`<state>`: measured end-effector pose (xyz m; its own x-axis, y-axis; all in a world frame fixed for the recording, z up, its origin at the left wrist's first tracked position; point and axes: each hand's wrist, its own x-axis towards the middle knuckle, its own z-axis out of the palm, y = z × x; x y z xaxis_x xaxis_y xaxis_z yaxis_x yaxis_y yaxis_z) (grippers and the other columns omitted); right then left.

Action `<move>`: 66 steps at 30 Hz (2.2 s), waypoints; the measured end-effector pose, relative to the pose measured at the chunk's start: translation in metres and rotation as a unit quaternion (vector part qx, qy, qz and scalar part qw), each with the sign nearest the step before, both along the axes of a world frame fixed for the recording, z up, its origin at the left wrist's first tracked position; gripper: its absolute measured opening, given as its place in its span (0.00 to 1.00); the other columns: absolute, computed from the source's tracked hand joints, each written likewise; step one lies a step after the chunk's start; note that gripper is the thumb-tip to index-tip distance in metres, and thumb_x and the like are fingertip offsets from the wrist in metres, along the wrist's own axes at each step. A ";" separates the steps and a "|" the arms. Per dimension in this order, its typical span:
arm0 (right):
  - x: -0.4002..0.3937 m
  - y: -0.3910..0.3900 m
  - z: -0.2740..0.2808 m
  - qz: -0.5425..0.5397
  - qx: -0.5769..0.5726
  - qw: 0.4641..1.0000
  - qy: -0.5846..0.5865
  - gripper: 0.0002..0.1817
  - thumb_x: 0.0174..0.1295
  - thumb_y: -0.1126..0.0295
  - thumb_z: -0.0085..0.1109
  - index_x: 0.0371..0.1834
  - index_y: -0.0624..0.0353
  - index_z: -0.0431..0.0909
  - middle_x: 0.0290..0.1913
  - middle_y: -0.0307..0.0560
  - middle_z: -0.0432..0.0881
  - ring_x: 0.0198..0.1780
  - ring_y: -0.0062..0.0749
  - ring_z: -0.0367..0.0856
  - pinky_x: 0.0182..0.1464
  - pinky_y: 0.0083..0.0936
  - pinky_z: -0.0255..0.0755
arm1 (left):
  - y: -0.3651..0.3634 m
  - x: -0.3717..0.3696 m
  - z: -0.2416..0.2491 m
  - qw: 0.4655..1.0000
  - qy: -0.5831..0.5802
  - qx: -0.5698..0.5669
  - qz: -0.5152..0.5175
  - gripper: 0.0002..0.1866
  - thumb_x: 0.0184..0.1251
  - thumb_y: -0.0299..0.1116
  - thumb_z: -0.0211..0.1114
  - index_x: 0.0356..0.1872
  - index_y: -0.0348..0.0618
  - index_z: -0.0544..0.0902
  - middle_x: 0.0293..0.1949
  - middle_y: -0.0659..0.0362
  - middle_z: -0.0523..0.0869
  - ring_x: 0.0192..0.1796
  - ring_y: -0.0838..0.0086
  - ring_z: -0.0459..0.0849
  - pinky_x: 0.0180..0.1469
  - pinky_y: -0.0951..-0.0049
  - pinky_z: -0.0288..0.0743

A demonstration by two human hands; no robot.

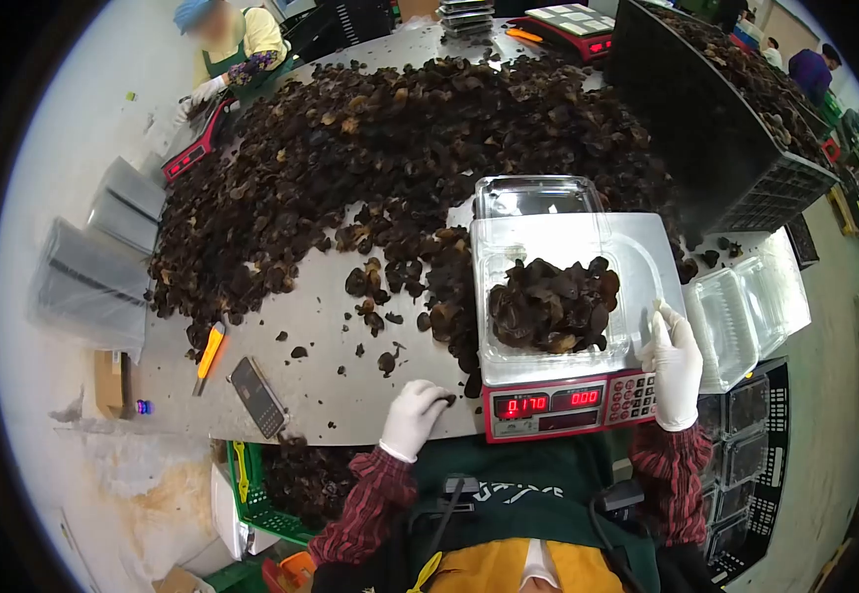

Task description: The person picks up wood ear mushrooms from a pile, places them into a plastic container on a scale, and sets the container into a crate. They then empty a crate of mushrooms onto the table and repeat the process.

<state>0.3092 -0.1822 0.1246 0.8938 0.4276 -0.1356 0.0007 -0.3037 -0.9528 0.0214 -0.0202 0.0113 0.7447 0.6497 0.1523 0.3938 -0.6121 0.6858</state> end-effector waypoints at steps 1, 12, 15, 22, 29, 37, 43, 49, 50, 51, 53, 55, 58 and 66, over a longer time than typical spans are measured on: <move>-0.001 -0.002 0.000 0.001 -0.011 1.000 0.006 0.18 0.71 0.64 0.51 0.58 0.63 0.73 0.22 0.31 0.72 0.20 0.10 0.65 0.23 0.10 0.58 | 0.008 0.003 0.000 0.999 -0.033 0.006 0.019 0.08 0.50 0.24 0.68 0.34 0.40 0.83 0.34 0.55 0.81 0.40 0.62 0.80 0.44 0.68 0.75; -0.022 0.020 -0.001 0.041 -0.008 0.999 0.030 0.18 0.69 0.65 0.53 0.58 0.61 0.74 0.23 0.31 0.74 0.20 0.09 0.63 0.22 0.10 0.59 | 0.046 0.140 0.126 0.976 -0.188 0.069 -0.081 0.10 0.52 0.24 0.70 0.37 0.41 0.85 0.45 0.55 0.83 0.45 0.69 0.81 0.46 0.74 0.74; -0.019 0.017 -0.002 0.066 -0.043 0.997 0.019 0.19 0.70 0.64 0.52 0.59 0.63 0.73 0.25 0.34 0.76 0.18 0.10 0.66 0.20 0.12 0.60 | 0.073 0.154 0.117 0.979 -0.180 0.094 0.013 0.11 0.55 0.31 0.69 0.40 0.43 0.85 0.41 0.54 0.82 0.41 0.66 0.81 0.43 0.72 0.75; -0.011 0.012 -0.002 0.114 0.031 0.985 0.123 0.22 0.71 0.59 0.50 0.56 0.67 0.73 0.26 0.37 0.78 0.19 0.16 0.71 0.23 0.13 0.65 | 0.122 0.178 0.086 0.882 -0.324 -0.343 -0.003 0.32 0.68 0.40 0.61 0.71 0.52 0.62 0.52 0.58 0.80 0.44 0.76 0.78 0.50 0.73 0.71; -0.005 0.006 -0.017 0.131 0.265 0.910 0.290 0.28 0.72 0.48 0.41 0.43 0.68 0.74 0.28 0.42 0.78 0.26 0.24 0.77 0.30 0.18 0.70 | 0.058 0.090 0.105 0.971 -0.219 -0.056 -0.081 0.07 0.61 0.32 0.66 0.35 0.39 0.81 0.44 0.56 0.80 0.47 0.67 0.79 0.49 0.71 0.72; -0.004 0.002 -0.013 0.182 0.133 0.954 0.198 0.13 0.65 0.71 0.54 0.50 0.66 0.74 0.35 0.38 0.79 0.34 0.17 0.77 0.34 0.14 0.71 | 0.006 0.080 0.092 0.838 -0.259 -0.480 0.030 0.23 0.59 0.17 0.62 0.56 0.40 0.71 0.34 0.62 0.74 0.33 0.80 0.79 0.37 0.78 0.79; -0.012 0.001 -0.004 0.196 0.170 0.940 0.223 0.23 0.62 0.78 0.54 0.61 0.68 0.68 0.37 0.38 0.78 0.33 0.16 0.76 0.35 0.13 0.71 | 0.005 0.079 0.091 0.804 -0.315 -0.502 0.036 0.24 0.55 0.13 0.60 0.55 0.38 0.70 0.31 0.58 0.77 0.32 0.71 0.83 0.36 0.69 0.83; -0.019 -0.005 -0.009 0.195 0.278 0.913 0.227 0.21 0.60 0.79 0.49 0.58 0.66 0.70 0.25 0.35 0.71 0.25 0.16 0.71 0.28 0.14 0.66 | -0.002 0.083 0.091 0.847 -0.309 -0.430 0.051 0.26 0.47 0.14 0.58 0.51 0.43 0.69 0.27 0.57 0.77 0.24 0.69 0.80 0.25 0.73 0.76; -0.017 -0.012 -0.018 0.183 0.301 0.913 0.206 0.22 0.60 0.80 0.49 0.59 0.67 0.68 0.24 0.35 0.71 0.24 0.16 0.70 0.27 0.15 0.67 | -0.010 0.087 0.098 0.830 -0.320 -0.452 0.068 0.25 0.50 0.14 0.57 0.52 0.43 0.67 0.33 0.55 0.77 0.26 0.69 0.81 0.26 0.71 0.77; -0.011 -0.021 -0.010 0.182 0.285 0.924 0.177 0.22 0.59 0.79 0.51 0.60 0.67 0.69 0.25 0.37 0.74 0.24 0.17 0.73 0.28 0.15 0.69 | -0.010 0.089 0.096 0.842 -0.298 -0.449 0.029 0.24 0.54 0.14 0.56 0.54 0.43 0.67 0.37 0.55 0.77 0.30 0.69 0.81 0.31 0.69 0.79; -0.004 -0.058 0.027 0.071 0.256 0.953 0.146 0.19 0.58 0.78 0.54 0.54 0.68 0.73 0.28 0.42 0.79 0.26 0.19 0.78 0.30 0.15 0.73 | -0.008 0.092 0.092 0.870 -0.289 -0.396 -0.048 0.27 0.63 0.20 0.59 0.62 0.42 0.64 0.40 0.55 0.78 0.38 0.71 0.80 0.41 0.71 0.78; 0.016 -0.107 0.041 -0.040 0.260 0.961 0.084 0.17 0.56 0.78 0.55 0.50 0.70 0.75 0.28 0.43 0.81 0.26 0.20 0.79 0.32 0.16 0.73 | -0.012 0.095 0.110 0.868 -0.330 -0.372 -0.003 0.23 0.66 0.25 0.59 0.61 0.38 0.67 0.42 0.56 0.79 0.40 0.72 0.79 0.46 0.72 0.75; 0.032 -0.181 0.049 -0.229 0.288 0.930 -0.021 0.14 0.55 0.78 0.56 0.45 0.73 0.76 0.29 0.45 0.81 0.27 0.24 0.79 0.32 0.17 0.74 | 0.019 0.082 0.096 0.888 -0.311 -0.338 0.029 0.21 0.70 0.31 0.58 0.62 0.39 0.68 0.43 0.58 0.79 0.42 0.75 0.77 0.49 0.73 0.73; 0.088 -0.463 -0.172 -0.626 0.431 0.633 -0.146 0.12 0.61 0.68 0.55 0.38 0.68 0.76 0.34 0.55 0.82 0.32 0.40 0.82 0.37 0.29 0.76 | 0.047 0.057 0.059 0.875 -0.307 -0.365 0.087 0.13 0.71 0.29 0.56 0.54 0.36 0.75 0.39 0.60 0.80 0.40 0.77 0.77 0.45 0.78 0.73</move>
<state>0.3972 -0.6449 -0.0475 0.5375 -0.8390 -0.0851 0.4892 0.3923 -0.7790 0.0779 0.0267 0.0699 0.5482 0.8362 -0.0139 -0.1411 0.1089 0.9840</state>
